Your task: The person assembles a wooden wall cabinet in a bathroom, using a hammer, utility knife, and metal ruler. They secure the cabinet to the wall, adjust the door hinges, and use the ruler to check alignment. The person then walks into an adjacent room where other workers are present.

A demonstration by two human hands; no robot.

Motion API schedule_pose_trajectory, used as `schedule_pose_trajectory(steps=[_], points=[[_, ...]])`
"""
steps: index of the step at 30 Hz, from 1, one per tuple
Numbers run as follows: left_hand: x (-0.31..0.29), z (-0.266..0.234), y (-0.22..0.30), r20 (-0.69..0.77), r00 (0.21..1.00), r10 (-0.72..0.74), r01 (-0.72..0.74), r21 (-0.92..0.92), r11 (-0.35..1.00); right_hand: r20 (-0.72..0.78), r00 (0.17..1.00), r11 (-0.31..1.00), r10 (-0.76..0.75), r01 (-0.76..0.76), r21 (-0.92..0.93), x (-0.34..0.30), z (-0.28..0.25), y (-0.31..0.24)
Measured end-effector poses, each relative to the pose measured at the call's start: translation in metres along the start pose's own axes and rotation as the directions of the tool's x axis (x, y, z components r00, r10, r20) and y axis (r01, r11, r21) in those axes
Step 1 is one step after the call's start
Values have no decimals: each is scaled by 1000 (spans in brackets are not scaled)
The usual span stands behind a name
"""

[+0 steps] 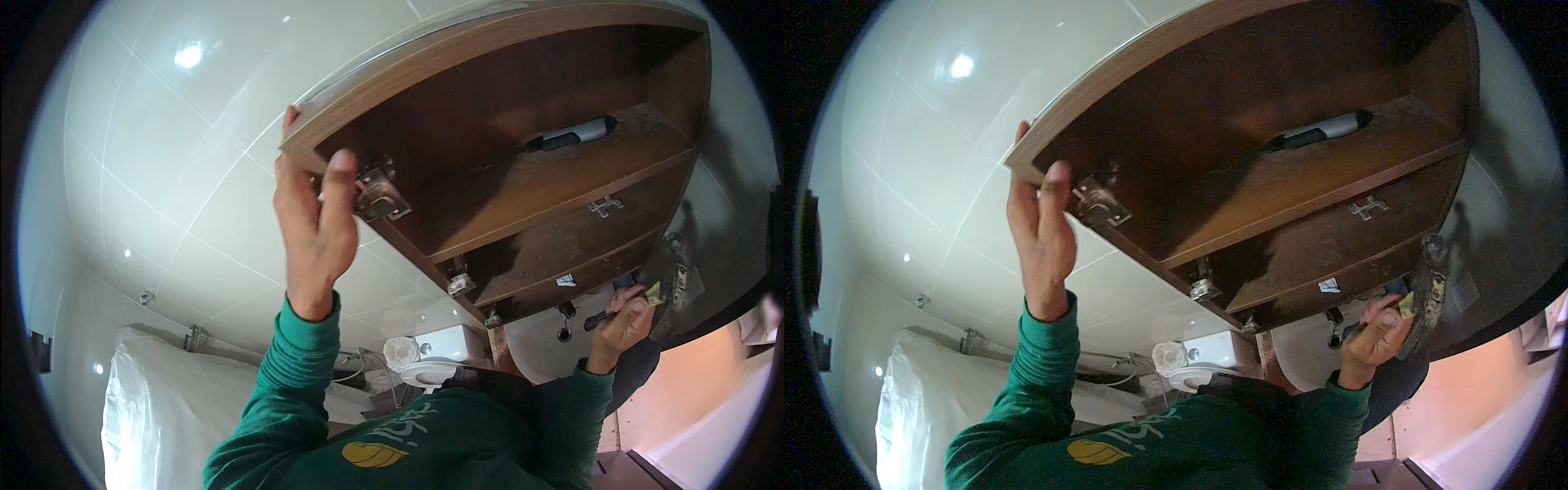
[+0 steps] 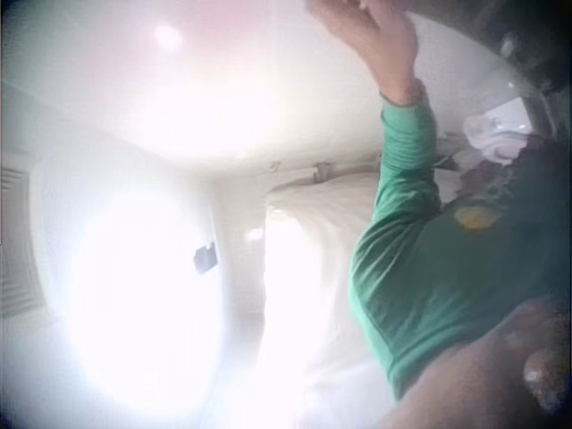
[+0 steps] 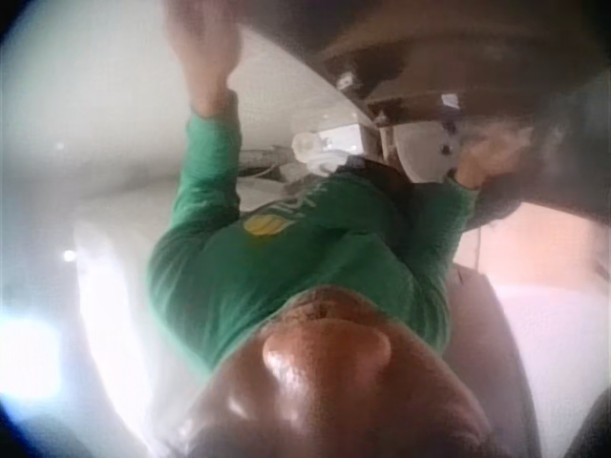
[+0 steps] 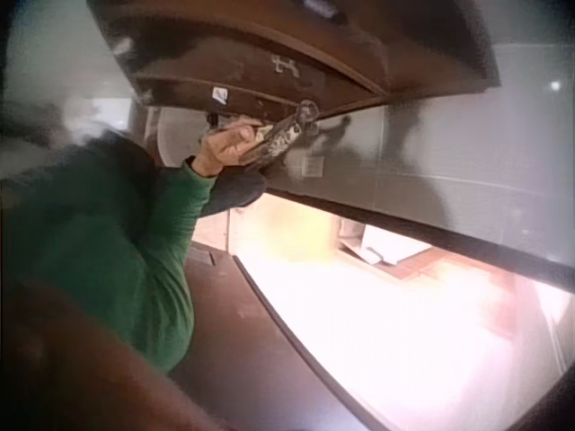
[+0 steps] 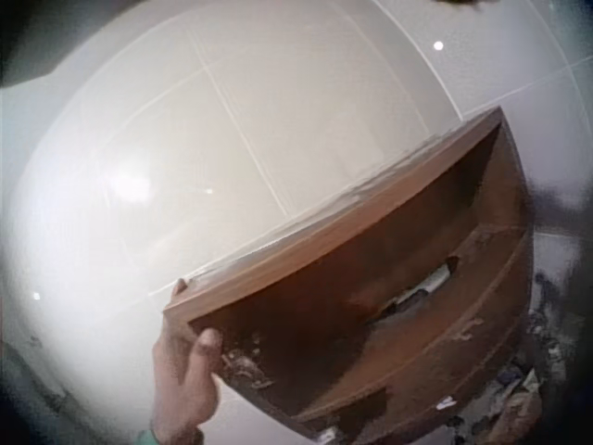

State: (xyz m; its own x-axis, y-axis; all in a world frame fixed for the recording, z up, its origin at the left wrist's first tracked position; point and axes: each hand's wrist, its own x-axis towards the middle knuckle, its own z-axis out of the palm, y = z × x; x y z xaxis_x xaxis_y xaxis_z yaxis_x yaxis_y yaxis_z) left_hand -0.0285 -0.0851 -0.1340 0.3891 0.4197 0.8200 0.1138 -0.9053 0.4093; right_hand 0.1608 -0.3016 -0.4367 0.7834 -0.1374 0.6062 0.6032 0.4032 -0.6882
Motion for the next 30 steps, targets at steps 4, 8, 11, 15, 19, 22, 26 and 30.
schedule_pose_trajectory(steps=[4, 8, 11, 15, 19, 22, 26, 30], points=[[5, -1, -2, -156, 967, 203, -177, 165, 970, -82, 997, 986, 5, -19, -164, 7, -10, 18], [9, -2, -25, -235, 971, 47, -82, -140, 987, -25, 999, 994, -20, 17, -112, -6, -35, 43], [6, 8, -20, -244, 970, 4, -83, -313, 946, 162, 975, 934, -150, 193, -301, 17, -39, 15], [4, 3, -25, -242, 963, 114, -173, -239, 955, 186, 970, 939, -157, 205, -275, 64, -30, -30], [-1, 0, -13, -149, 986, 78, -127, -361, 924, 211, 958, 929, -196, 250, -271, 159, 0, -115], [14, -20, -22, -7, 983, 185, -174, -381, 908, 403, 717, 576, -569, 697, -427, 220, 57, -197], [71, -57, -7, 111, 984, 136, -100, -284, 954, 527, 748, 538, -404, 660, -524, 221, 76, -251], [132, -33, 13, 449, 850, 274, -296, -24, 955, 494, 774, 598, -398, 626, -500, 175, 46, -229]])
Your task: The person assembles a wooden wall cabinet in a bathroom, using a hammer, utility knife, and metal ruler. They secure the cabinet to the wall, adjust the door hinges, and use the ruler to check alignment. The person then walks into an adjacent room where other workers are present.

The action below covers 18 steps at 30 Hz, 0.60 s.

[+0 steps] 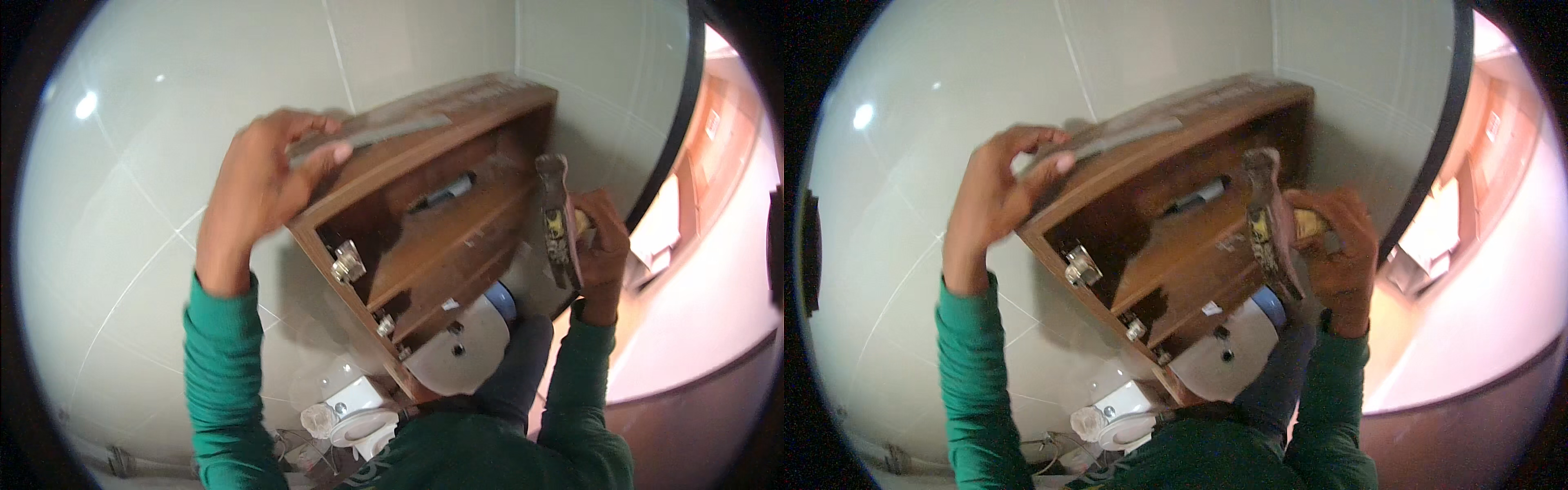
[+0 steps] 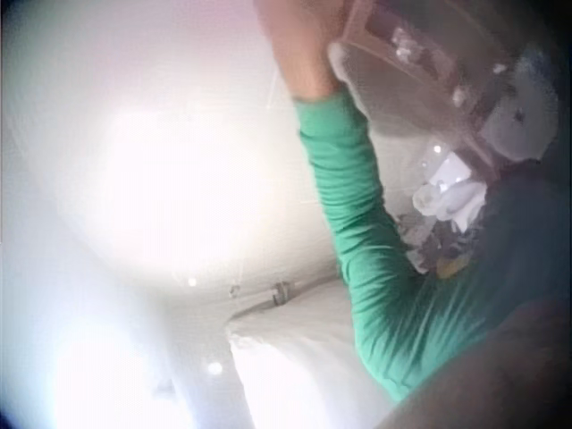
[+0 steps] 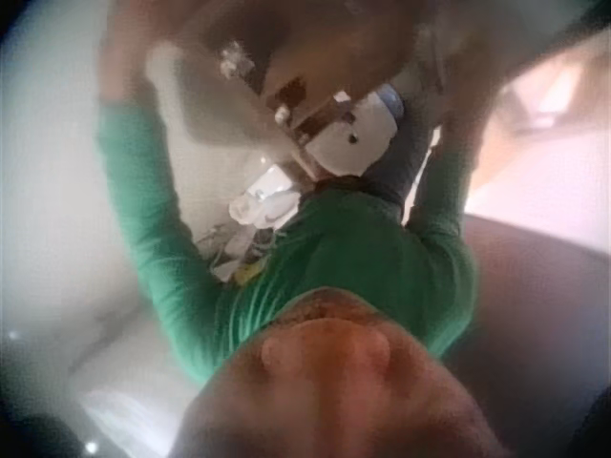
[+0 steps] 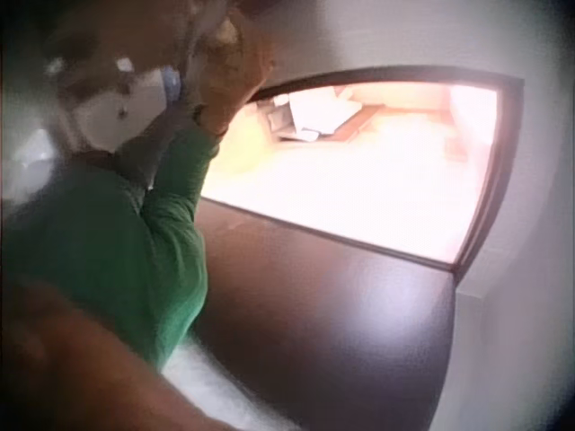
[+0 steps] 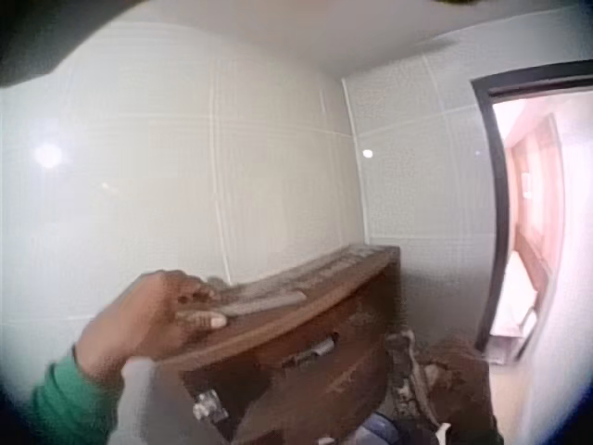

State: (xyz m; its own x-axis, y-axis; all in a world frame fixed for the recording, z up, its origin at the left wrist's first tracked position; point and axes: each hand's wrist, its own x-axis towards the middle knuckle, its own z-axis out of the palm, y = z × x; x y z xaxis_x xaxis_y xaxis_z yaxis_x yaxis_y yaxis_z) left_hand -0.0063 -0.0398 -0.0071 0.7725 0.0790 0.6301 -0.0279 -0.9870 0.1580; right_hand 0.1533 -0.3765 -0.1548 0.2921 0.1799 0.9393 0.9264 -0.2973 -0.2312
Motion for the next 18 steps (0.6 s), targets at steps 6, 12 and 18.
schedule_pose_trajectory(steps=[6, 12, 18], points=[[42, 5, -19, 330, 942, 68, -95, 66, 993, -2, 881, 881, 473, -473, 0, -146, -56, -17], [44, 7, -31, 315, 944, 101, -122, 47, 991, 68, 735, 733, 675, -657, -179, -205, -102, -58], [-6, -32, -16, -163, 966, 202, -173, 176, 969, 308, 706, 756, 638, -499, -424, -211, -79, -58]])
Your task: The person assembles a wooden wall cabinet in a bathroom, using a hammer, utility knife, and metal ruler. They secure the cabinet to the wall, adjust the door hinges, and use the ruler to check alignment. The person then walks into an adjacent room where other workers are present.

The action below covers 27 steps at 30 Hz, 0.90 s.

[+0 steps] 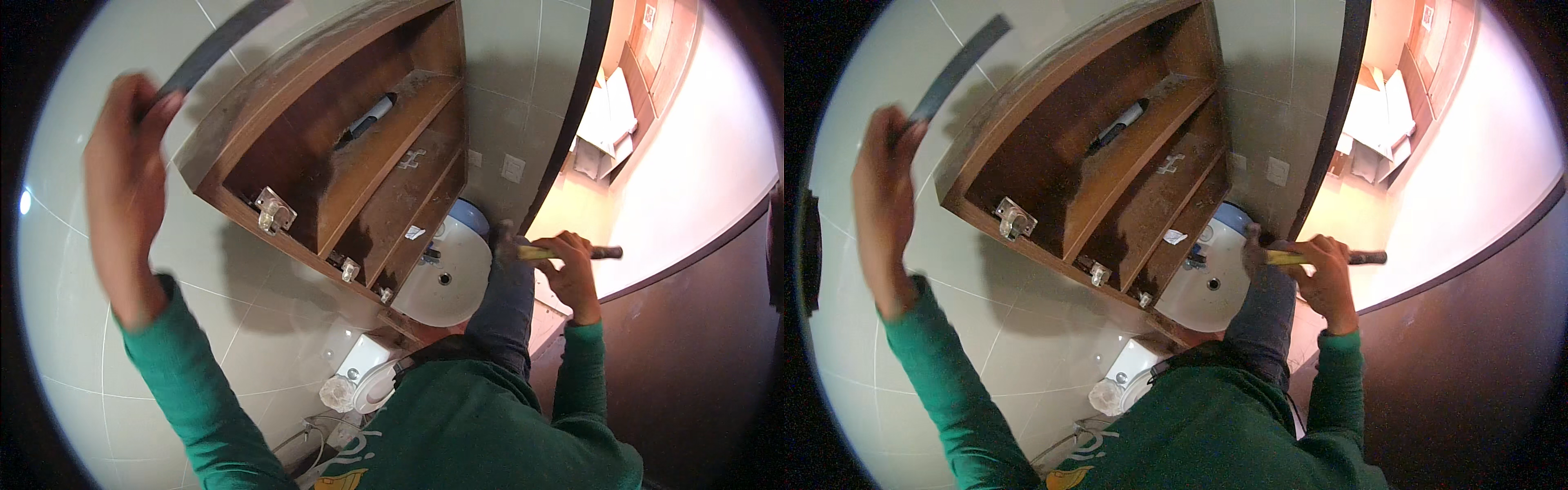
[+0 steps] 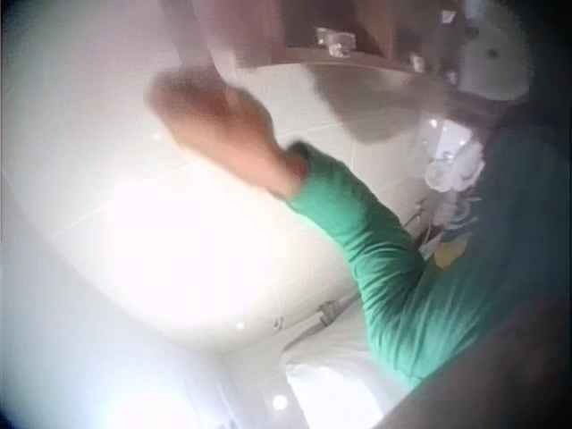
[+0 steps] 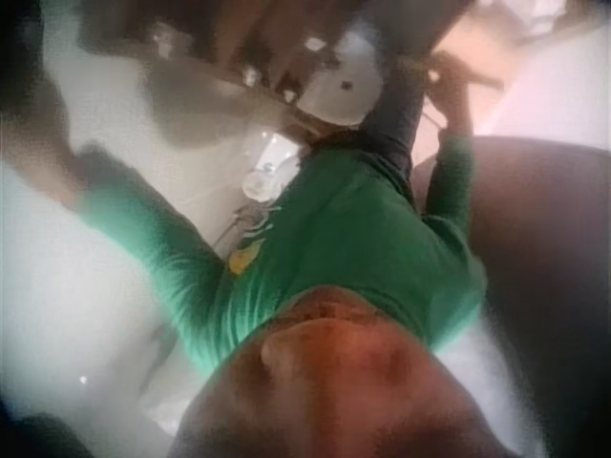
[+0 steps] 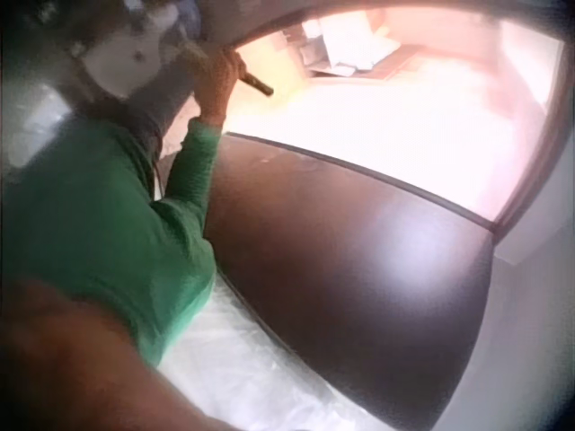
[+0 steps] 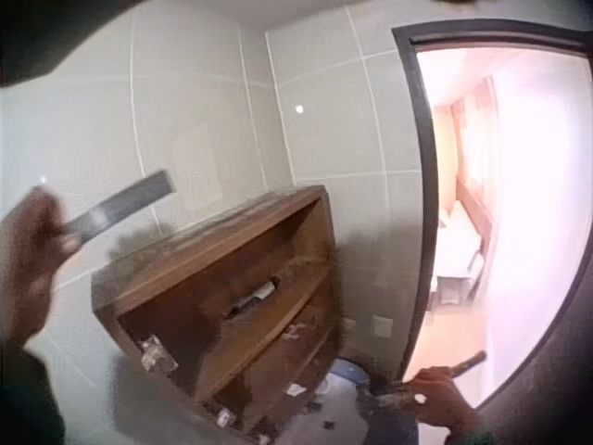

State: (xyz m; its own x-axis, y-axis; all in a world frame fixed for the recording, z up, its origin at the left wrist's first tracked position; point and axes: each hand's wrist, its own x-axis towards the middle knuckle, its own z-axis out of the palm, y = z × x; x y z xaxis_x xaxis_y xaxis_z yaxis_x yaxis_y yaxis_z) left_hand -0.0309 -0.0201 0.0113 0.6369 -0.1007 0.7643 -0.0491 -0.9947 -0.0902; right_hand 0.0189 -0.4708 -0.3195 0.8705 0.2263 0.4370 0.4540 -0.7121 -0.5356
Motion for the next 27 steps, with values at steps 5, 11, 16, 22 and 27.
schedule_pose_trajectory(steps=[5, 11, 16, 22, 27], points=[[-113, -79, 72, 62, 940, -335, 330, -408, 851, 181, 946, 964, -267, 261, 57, 77, 91, 3], [-230, -41, 113, 757, 595, -272, 748, -397, 532, 285, 812, 860, -510, 467, 208, 179, 194, -15], [-284, 24, 138, 817, 537, -209, 791, -401, 462, 479, 711, 850, -515, 496, 178, 219, 221, -35], [-280, 97, 153, 808, 571, -145, 645, -333, 688, 474, 646, 791, -599, 568, 226, 234, 272, -17], [-249, 170, 159, 698, 685, -210, 551, -307, 776, 344, 808, 877, -478, 416, 241, 233, 261, -8]])
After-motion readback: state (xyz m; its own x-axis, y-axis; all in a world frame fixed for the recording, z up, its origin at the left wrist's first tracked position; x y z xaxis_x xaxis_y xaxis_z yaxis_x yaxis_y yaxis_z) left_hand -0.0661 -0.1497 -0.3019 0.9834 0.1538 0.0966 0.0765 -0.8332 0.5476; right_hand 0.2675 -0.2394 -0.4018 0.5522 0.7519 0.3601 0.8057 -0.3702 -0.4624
